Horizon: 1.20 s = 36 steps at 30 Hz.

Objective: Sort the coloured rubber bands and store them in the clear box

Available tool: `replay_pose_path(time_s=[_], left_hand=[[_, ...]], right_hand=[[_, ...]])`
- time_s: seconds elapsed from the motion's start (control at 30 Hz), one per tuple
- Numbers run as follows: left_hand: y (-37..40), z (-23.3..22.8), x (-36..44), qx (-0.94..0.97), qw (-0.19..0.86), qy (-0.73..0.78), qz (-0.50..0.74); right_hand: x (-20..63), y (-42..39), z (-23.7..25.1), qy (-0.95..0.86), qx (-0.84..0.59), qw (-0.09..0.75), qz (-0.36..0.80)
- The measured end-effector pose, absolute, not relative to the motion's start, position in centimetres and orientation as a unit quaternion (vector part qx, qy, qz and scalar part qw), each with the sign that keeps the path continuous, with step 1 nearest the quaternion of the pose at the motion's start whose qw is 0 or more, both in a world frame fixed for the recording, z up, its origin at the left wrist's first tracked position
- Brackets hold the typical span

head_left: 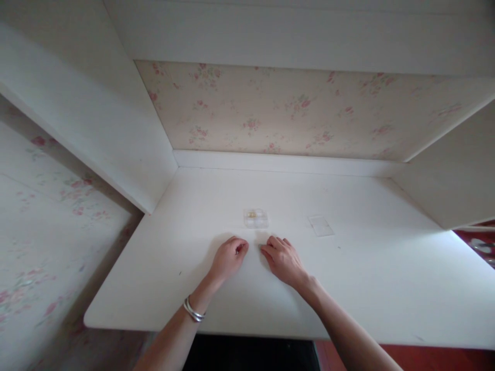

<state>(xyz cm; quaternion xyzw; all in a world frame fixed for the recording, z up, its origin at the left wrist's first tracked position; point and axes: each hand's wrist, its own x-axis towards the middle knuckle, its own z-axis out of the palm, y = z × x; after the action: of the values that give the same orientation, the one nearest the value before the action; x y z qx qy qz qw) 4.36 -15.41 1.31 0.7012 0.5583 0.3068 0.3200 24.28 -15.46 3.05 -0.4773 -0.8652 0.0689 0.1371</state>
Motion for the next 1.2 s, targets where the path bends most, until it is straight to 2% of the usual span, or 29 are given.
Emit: replay_pose_path(time_s=[0.17,0.33,0.7,0.97,1.2], left_hand=[[-15.4,1.2,4.2,0.709,0.316,0.554,0.301],[-15.5,1.4,4.0,0.728,0.306,0.54,0.292],[-15.8,1.4,4.1,0.732,0.284,0.55,0.284],[-16.4,1.7,4.6,0.749,0.255,0.557,0.252],[-16.6,2.3,6.6,0.799,0.216,0.532,0.18]], right_hand=[[24.6,-14.5,3.0,-0.829,-0.496,0.227,0.12],[25.0,-11.4,3.2,-0.777,-0.534,0.314,0.111],[23.3,-6.3,3.1,-0.784,-0.572,0.234,0.058],[26.7,-9.5,2.2,-0.694,-0.614,0.359,0.111],[29.1,-14.2,0.4,-0.632,-0.646,0.393,0.169]])
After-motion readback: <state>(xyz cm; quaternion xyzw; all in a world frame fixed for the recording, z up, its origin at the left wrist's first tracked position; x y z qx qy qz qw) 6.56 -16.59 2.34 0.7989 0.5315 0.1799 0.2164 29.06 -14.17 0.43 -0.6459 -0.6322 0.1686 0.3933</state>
